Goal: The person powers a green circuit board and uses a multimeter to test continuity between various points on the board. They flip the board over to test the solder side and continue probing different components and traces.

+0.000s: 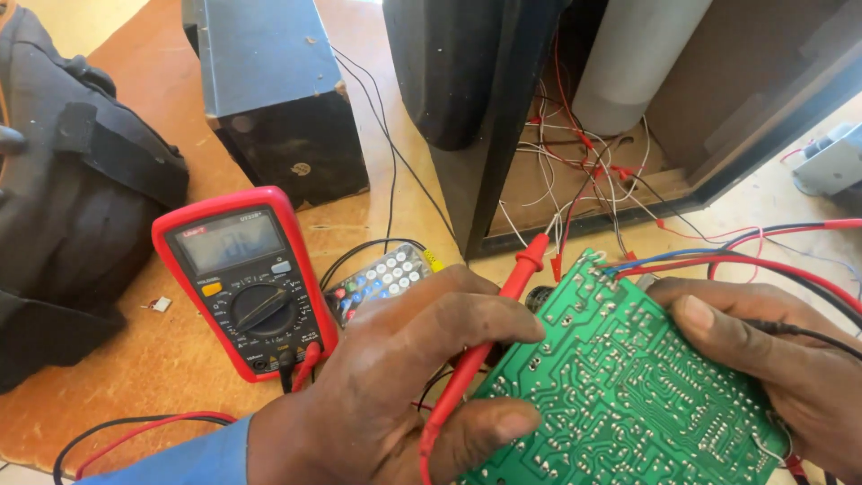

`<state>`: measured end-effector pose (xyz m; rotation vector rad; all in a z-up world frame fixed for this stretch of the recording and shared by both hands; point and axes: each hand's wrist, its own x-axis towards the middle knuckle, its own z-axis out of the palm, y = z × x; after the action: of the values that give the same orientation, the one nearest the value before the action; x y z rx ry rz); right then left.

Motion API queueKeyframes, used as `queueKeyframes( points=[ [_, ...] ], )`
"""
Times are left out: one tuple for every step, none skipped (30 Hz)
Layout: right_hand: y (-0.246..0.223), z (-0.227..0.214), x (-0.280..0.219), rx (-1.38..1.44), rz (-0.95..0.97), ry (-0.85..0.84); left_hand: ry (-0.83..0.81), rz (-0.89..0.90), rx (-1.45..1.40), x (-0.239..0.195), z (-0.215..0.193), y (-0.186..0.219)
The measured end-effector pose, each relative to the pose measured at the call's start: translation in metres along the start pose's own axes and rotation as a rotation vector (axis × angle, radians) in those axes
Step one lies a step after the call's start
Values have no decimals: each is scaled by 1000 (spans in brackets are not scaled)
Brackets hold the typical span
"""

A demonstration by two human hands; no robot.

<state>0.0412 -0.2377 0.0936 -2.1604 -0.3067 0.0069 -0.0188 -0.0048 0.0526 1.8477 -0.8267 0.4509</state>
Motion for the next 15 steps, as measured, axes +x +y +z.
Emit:
queueKeyframes(
  points=[
    [-15,5,2,9,15,-1,-15,-9,-1,-1,0,-1],
    [-14,6,2,18,30,-2,-17,-11,-2,0,0,-1],
    [-14,7,2,27,44,-2,-9,-39,-25,1,1,-1],
    [-13,8,3,35,58,-3,0,-66,-48,2,1,-1],
    [-6,7,2,42,72,-2,-2,-67,-50,3,1,0],
    [2,6,1,50,86,-1,2,-147,-65,4,1,1],
    [9,6,0,56,100,0,4,-227,-80,5,1,1],
    [16,6,-1,63,114,1,3,-227,-82,5,2,1],
    [22,7,-2,70,127,2,24,-239,-79,6,4,0],
    [28,8,-3,76,141,3,45,-251,-77,6,5,-1],
    [22,10,0,85,154,0,45,-253,-77,6,5,-2],
    [16,12,3,93,167,-2,56,-253,-82,5,6,-3],
    [10,14,6,101,180,-4,67,-252,-88,5,7,-4],
    [31,7,8,108,193,-6,67,-254,-88,4,8,-5],
    [53,-1,9,115,206,-7,75,-290,-124,4,8,-6]
  ],
)
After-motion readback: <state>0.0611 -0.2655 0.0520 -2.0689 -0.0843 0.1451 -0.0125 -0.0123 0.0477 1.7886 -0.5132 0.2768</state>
